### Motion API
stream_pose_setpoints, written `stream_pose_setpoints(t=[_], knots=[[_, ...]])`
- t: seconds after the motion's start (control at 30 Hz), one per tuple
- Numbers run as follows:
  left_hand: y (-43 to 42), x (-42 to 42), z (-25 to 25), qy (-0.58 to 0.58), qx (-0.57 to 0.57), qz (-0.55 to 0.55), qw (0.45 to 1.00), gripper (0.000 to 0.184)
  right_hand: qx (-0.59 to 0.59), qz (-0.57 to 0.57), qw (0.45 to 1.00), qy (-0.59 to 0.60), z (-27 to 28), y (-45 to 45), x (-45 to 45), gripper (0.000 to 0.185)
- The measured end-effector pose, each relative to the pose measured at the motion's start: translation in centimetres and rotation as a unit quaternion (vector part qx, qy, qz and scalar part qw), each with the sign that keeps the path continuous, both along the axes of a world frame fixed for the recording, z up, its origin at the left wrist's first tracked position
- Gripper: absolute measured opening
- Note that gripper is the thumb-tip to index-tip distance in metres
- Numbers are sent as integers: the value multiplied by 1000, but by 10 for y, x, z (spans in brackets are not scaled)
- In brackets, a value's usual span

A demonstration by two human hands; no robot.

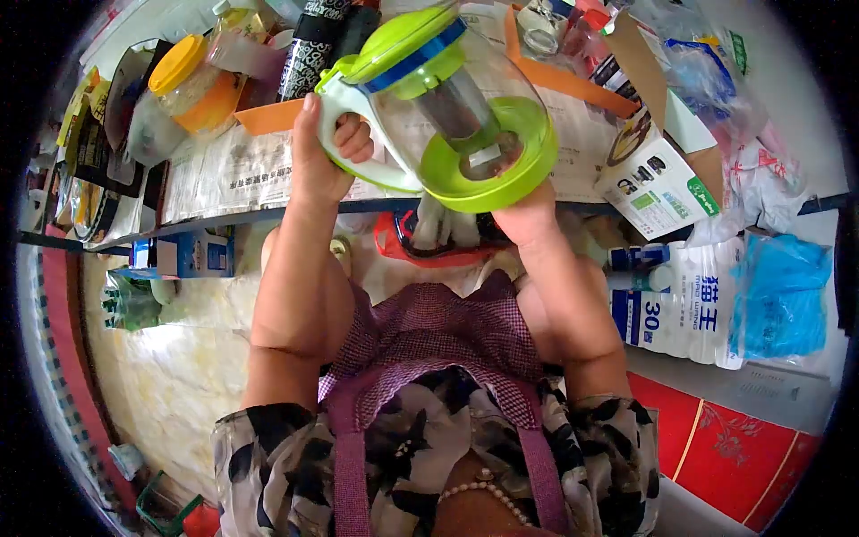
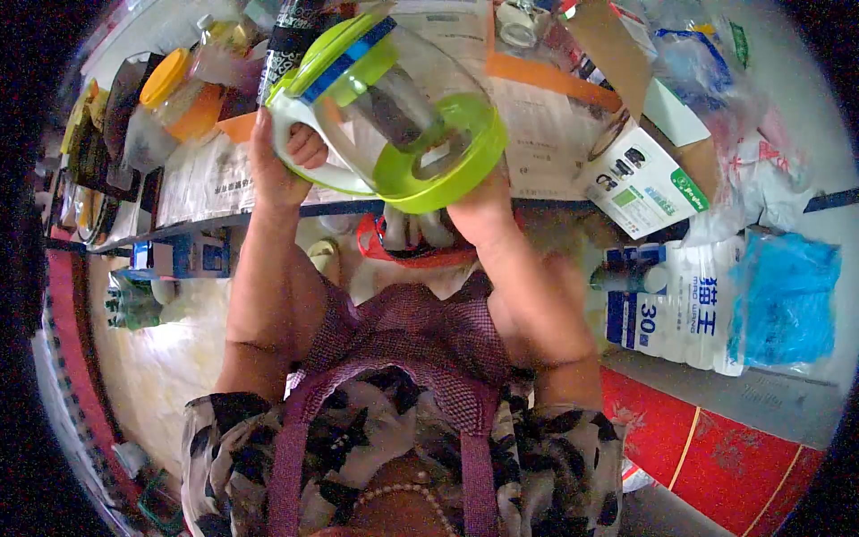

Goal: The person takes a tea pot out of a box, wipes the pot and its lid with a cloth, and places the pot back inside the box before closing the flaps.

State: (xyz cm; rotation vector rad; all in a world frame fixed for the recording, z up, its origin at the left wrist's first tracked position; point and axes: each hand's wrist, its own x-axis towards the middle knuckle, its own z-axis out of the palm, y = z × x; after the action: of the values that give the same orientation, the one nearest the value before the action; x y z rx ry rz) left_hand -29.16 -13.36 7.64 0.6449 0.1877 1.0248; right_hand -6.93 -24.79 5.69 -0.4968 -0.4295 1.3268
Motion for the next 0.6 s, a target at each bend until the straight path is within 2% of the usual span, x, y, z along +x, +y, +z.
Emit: stream_pose_setpoints(t=[0.1,0.2,0.3,0.4,0.6], knots=[[-1,4,3,59,11,24,998,46,4,27,996,89,17,4,-3,34],[1,3,3,103,16,64,992,44,52,105,984,137,12,6,5,44],[3,-4,8,176,62,158,970,42,-17,103,986,130,26,3,5,53],[7,-11,4,138,38,130,981,39,-39,94,987,122,19,3,12,60],[-6,-21,6,78,52,63,994,37,0,-32,999,20,24,3,12,60]])
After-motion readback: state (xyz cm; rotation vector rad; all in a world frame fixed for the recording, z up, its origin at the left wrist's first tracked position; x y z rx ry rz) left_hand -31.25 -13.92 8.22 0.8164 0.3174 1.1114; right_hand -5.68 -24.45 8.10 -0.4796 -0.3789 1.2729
